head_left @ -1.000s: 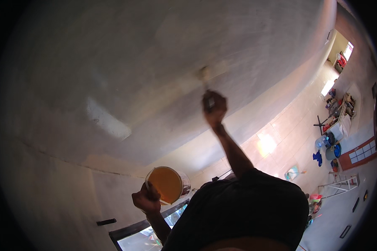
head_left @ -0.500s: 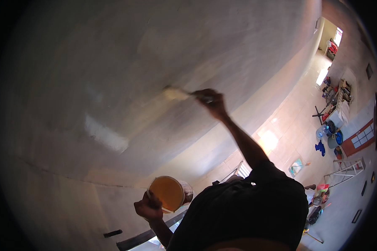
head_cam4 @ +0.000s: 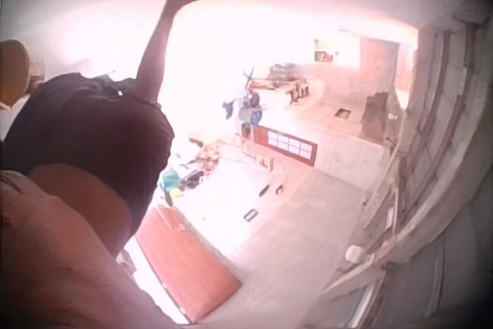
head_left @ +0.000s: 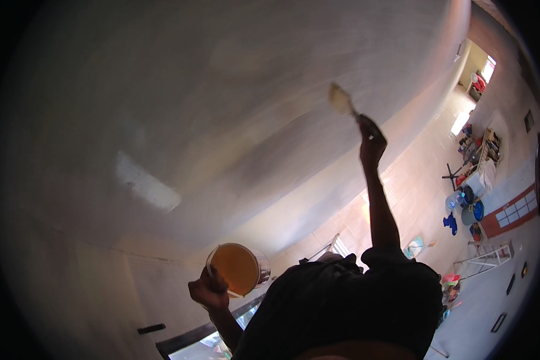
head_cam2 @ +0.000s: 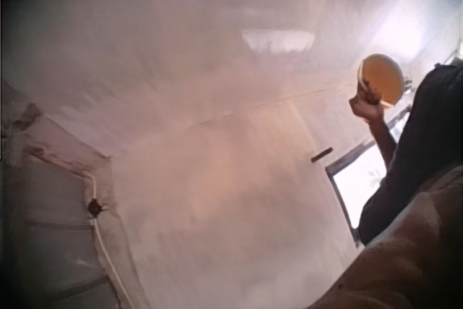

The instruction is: The person paints a white ceiling using a paintbrush and a small bucket of paint. They repeatedly dip the brush into the bucket and apply paint to the ceiling surface in broad strokes.

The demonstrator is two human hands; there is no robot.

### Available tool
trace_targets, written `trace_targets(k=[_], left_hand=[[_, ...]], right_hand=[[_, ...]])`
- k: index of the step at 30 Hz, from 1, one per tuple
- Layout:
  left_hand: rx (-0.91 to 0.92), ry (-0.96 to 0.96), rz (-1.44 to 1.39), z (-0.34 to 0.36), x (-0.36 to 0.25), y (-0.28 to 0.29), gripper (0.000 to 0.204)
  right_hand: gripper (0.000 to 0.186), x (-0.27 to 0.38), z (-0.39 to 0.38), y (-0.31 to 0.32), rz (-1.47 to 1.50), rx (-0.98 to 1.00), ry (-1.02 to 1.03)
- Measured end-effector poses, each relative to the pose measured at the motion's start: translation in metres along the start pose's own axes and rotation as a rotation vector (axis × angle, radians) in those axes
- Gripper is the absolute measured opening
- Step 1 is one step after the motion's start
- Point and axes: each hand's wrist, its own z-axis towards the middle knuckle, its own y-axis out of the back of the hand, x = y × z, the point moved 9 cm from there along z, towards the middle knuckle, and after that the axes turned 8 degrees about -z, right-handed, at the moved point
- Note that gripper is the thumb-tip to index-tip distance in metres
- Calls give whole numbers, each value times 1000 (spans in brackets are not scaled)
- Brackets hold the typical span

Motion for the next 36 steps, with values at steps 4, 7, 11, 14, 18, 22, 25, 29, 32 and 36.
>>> trace_targets(k=[4,7,11,14,18,22,25,29,32,36], left_hand=[[-22,-8,-28,-5,-2,-11,57],[8,9,-45,-4,-3,-4,55],[89,18,-28,-5,-3,-7,56],[-32,-45,269,0,-8,0,56],[-100,-42,140,2,-9,0,59],[-1,30,-36,-2,-2,2,55],[36,52,-21,-7,-2,-11,52],[85,65,32,0,-4,-12,52],[183,76,20,-3,-5,-23,52],[96,25,14,-12,-5,-34,52]], right_hand=[[22,92,-118,-89,292,426,7],[25,176,-187,-146,452,640,240],[25,231,-268,-220,527,799,350],[25,248,-296,-262,565,829,432],[23,197,-275,-277,415,818,380],[19,80,-152,-195,470,726,-88],[21,-17,-48,-121,225,481,-80],[17,-100,47,-18,-39,38,36],[21,-102,70,20,-238,-140,170],[22,-53,40,24,-243,-179,188]])
